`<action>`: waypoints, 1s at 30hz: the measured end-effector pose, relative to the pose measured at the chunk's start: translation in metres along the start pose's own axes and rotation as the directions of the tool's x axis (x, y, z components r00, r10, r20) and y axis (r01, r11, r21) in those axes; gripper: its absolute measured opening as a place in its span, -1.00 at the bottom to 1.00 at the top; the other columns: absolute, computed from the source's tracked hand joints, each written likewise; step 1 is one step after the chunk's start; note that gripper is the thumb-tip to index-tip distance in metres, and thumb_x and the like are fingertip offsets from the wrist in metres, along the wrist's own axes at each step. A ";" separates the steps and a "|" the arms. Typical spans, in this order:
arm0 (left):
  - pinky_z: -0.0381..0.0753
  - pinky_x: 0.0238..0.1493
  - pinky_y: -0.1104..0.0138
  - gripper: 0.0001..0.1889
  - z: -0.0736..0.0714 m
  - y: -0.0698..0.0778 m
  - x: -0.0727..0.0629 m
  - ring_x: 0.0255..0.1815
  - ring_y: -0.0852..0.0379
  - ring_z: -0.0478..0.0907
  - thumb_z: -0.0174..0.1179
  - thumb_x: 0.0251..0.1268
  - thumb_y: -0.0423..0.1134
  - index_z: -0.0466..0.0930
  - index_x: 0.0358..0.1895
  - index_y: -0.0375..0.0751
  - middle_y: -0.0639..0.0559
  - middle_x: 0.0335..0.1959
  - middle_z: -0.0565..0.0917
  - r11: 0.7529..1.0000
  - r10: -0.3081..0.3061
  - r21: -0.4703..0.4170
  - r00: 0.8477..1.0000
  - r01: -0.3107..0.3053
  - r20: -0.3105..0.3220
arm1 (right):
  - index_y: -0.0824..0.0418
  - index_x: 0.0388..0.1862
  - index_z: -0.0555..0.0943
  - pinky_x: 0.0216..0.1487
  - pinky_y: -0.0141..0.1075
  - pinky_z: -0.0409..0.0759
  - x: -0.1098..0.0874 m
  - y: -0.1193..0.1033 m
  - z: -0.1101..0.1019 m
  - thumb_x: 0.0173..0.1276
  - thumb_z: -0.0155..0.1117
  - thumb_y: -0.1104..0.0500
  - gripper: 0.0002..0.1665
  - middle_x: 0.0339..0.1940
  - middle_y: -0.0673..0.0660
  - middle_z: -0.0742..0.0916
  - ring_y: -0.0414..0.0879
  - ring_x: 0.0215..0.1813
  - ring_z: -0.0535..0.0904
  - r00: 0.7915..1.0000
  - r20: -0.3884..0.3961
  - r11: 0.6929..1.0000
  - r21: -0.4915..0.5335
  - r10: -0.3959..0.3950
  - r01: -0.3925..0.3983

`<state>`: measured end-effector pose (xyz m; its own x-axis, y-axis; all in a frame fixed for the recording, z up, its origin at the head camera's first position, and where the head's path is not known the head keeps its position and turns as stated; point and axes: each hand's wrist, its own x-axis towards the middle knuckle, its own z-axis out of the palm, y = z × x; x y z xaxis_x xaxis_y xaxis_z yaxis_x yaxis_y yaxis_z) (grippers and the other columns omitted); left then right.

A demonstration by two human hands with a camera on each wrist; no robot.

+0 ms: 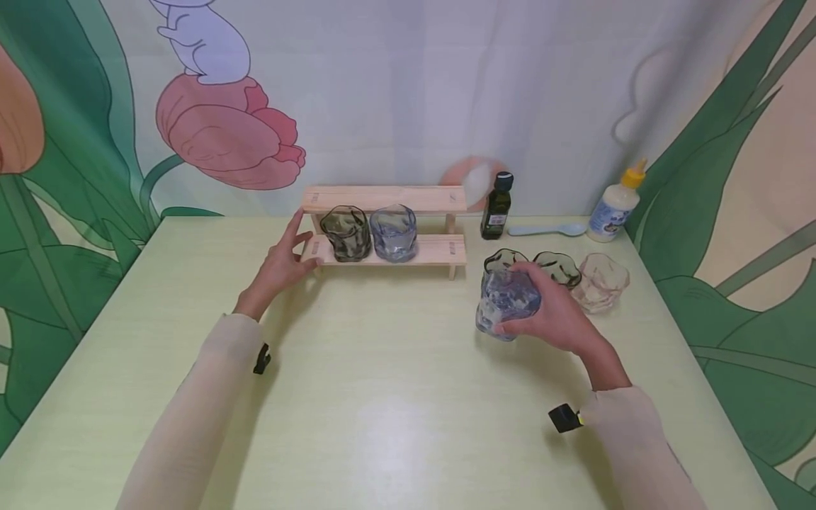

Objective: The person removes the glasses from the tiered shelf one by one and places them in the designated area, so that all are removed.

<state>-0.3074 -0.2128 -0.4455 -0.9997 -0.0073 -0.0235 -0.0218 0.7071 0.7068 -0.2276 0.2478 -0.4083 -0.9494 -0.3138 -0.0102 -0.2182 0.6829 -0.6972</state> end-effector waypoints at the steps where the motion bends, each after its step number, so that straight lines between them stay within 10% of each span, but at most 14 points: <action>1: 0.48 -0.04 -0.04 0.08 0.000 0.000 0.000 0.12 -0.26 0.60 0.27 0.37 -0.22 -0.43 0.58 0.52 -0.05 0.54 0.31 1.000 0.000 -0.001 1.000 0.000 0.000 | 0.14 0.45 0.22 0.16 0.24 0.42 -0.001 0.001 0.001 -0.04 0.69 -0.06 0.16 0.34 0.38 0.44 0.31 0.24 0.41 1.000 -0.001 1.000 0.004 -0.001 0.001; 30: 0.50 -0.05 -0.01 0.08 -0.002 0.001 -0.002 0.16 -0.26 0.59 0.27 0.37 -0.21 -0.44 0.58 0.51 -0.02 0.56 0.29 1.000 -0.004 -0.008 1.000 0.004 0.016 | 0.15 0.47 0.24 0.26 0.34 0.32 -0.007 0.034 0.032 -0.08 0.70 -0.06 0.20 0.39 0.48 0.44 0.46 0.33 0.39 0.999 -0.034 0.998 -0.053 0.024 -0.025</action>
<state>-0.3050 -0.2132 -0.4430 -0.9993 0.0015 -0.0374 -0.0256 0.7013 0.7124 -0.2212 0.2521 -0.4547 -0.9615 -0.2747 -0.0019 -0.2057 0.7247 -0.6576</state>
